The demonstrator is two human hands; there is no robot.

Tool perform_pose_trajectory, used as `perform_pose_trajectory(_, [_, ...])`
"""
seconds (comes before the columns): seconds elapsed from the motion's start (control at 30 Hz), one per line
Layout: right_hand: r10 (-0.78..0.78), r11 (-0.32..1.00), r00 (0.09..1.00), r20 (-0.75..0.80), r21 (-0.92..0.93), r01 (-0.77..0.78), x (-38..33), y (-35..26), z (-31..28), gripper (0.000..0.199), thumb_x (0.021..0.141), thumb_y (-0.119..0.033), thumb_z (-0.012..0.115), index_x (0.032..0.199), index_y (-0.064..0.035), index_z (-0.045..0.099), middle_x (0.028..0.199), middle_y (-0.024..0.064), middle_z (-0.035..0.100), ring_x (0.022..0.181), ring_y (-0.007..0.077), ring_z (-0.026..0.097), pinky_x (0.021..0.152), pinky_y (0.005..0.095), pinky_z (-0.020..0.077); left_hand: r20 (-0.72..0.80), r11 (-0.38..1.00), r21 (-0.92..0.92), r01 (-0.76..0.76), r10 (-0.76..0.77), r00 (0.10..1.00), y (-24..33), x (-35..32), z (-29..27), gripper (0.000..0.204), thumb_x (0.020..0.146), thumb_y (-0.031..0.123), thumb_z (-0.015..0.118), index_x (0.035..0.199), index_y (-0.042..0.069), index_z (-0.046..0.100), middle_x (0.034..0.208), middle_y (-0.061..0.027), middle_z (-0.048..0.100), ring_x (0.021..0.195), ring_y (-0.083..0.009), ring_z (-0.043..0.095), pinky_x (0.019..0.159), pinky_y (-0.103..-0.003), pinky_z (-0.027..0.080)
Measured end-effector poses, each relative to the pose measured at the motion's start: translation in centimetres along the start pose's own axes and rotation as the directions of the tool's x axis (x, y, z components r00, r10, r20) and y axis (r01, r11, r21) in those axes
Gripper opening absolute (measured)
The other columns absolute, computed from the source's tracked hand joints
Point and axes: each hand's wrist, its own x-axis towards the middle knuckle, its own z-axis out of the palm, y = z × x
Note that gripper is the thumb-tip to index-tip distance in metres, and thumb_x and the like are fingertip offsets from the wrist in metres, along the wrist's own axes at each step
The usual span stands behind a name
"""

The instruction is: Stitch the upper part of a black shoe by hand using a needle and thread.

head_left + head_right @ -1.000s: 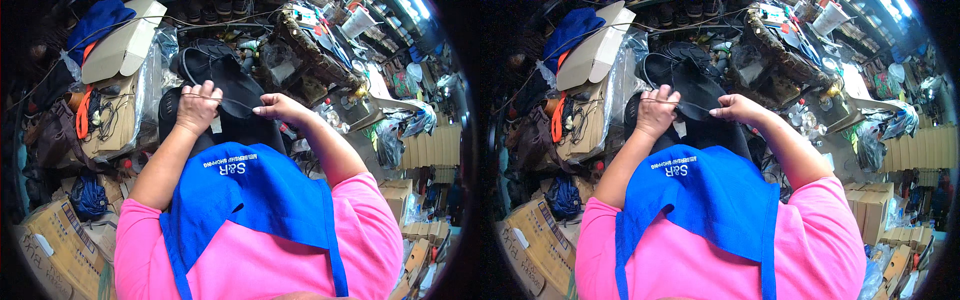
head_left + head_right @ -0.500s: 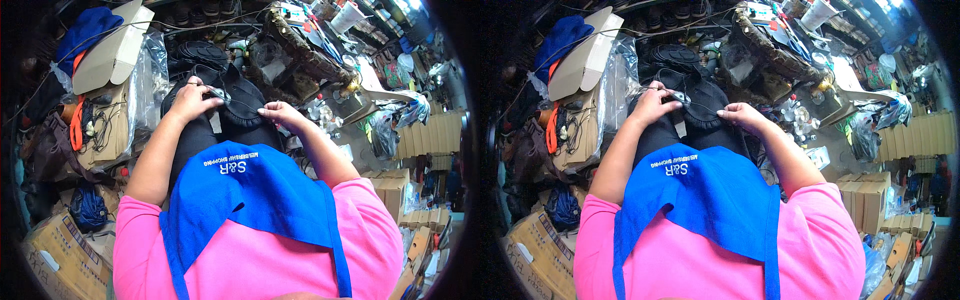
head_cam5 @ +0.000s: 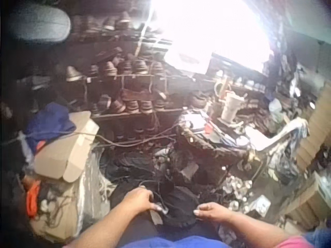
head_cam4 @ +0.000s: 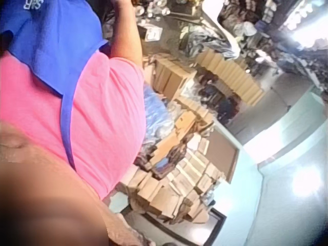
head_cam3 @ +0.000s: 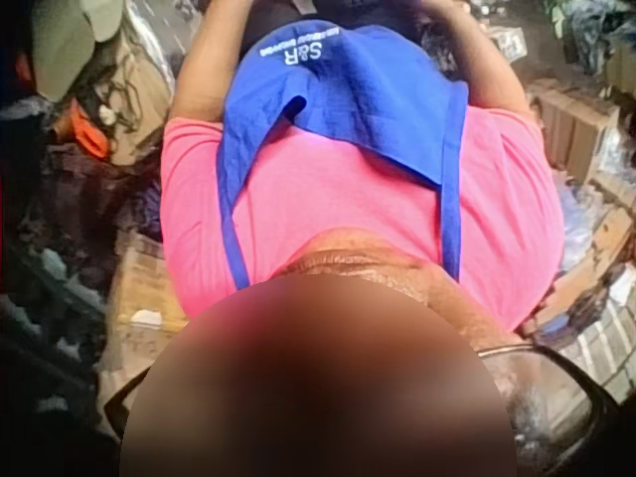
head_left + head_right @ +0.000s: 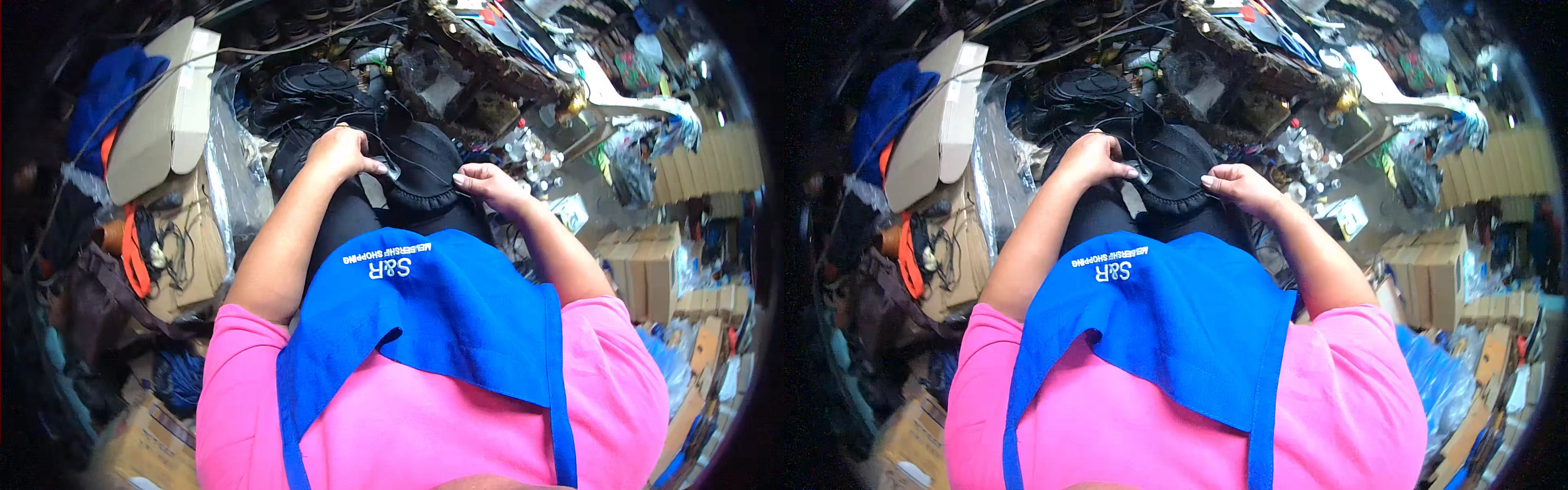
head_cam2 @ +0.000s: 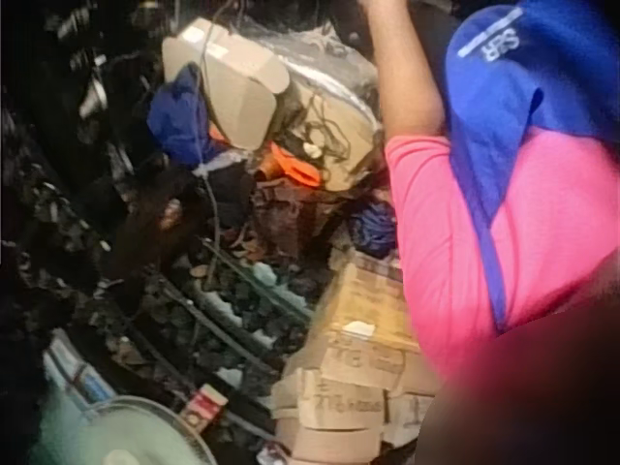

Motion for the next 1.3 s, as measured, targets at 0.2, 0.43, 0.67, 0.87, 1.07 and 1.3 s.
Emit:
perform_pose_trajectory(0.2, [-0.021, 1.000, 0.971, -0.238, -0.002, 0.021, -2.8, 0.4, 1.3, 0.028, 0.085, -0.030, 0.067, 0.085, -0.0029, 0.064, 0.071, -0.0052, 0.056, 0.066, 0.0034, 0.047, 0.059, 0.0220, 0.0395, -0.050, 0.985, 0.022, -0.171, 0.172, 0.984, 1.8, -0.7, 1.0, 0.059, 0.057, 0.042, 0.081, 0.103, 0.009, 0.066, 0.103, -0.0135, 0.062, 0.100, -0.0290, 0.060, 0.083, -0.039, 0.049])
perform_pose_trajectory(0.43, [0.018, 0.963, 0.991, -0.134, -0.263, -0.054, 0.1, -0.2, 0.4, 0.025, 0.088, -0.026, 0.062, 0.089, -0.0012, 0.060, 0.072, -0.0050, 0.052, 0.071, 0.0050, 0.044, 0.064, 0.0241, 0.0394, -0.141, 0.963, -0.166, -0.214, 0.192, 0.971, 0.2, -4.7, 1.1, 0.046, 0.068, 0.027, 0.077, 0.105, 0.005, 0.062, 0.102, -0.0137, 0.058, 0.097, -0.0310, 0.058, 0.085, -0.036, 0.046])
perform_pose_trajectory(0.67, [-0.104, 0.892, 0.984, 0.142, -0.423, 0.156, 5.4, -0.2, -1.0, 0.029, 0.087, -0.028, 0.060, 0.096, -0.0011, 0.062, 0.078, 0.0097, 0.064, 0.075, 0.0150, 0.057, 0.071, 0.0332, 0.0453, -0.275, 0.806, -0.578, 0.129, -0.342, 0.899, -4.0, -16.2, -6.6, 0.029, 0.078, 0.014, 0.069, 0.101, -0.002, 0.063, 0.087, -0.0052, 0.061, 0.081, -0.0127, 0.054, 0.074, -0.026, 0.044])
perform_pose_trajectory(0.87, [-0.016, 0.911, 0.963, 0.270, -0.393, 0.125, 5.6, -3.9, -2.2, 0.026, 0.087, -0.029, 0.061, 0.085, -0.0025, 0.062, 0.068, -0.0001, 0.055, 0.068, 0.0095, 0.048, 0.065, 0.0309, 0.0413, -0.594, 0.809, -0.569, 0.144, -0.526, 0.608, -3.1, -24.6, -10.5, 0.017, 0.084, 0.004, 0.063, 0.100, 0.001, 0.064, 0.078, 0.0048, 0.052, 0.067, -0.0023, 0.043, 0.059, -0.017, 0.035])
perform_pose_trajectory(1.07, [-0.045, 0.887, 0.925, 0.378, -0.410, 0.211, 9.0, -1.7, -3.2, 0.030, 0.085, -0.034, 0.064, 0.085, -0.0045, 0.064, 0.067, 0.0002, 0.058, 0.067, 0.0104, 0.051, 0.065, 0.0312, 0.0439, -0.641, 0.957, -0.279, 0.080, -0.248, 0.727, 0.0, -17.5, -8.2, 0.019, 0.078, 0.009, 0.068, 0.094, 0.000, 0.064, 0.078, -0.0038, 0.058, 0.072, -0.0137, 0.053, 0.067, -0.027, 0.044])
perform_pose_trajectory(1.3, [-0.343, 0.638, 0.939, -0.014, -0.738, 0.222, 4.2, -6.4, -0.2, 0.038, 0.076, -0.043, 0.067, 0.087, -0.0074, 0.066, 0.081, 0.0145, 0.066, 0.082, 0.0325, 0.064, 0.074, 0.0422, 0.0493, -0.304, 0.940, -0.227, -0.255, 0.181, 0.935, 4.4, -5.6, -0.8, 0.018, 0.079, 0.013, 0.065, 0.095, 0.007, 0.066, 0.091, -0.0115, 0.060, 0.084, -0.0275, 0.061, 0.075, -0.035, 0.049])
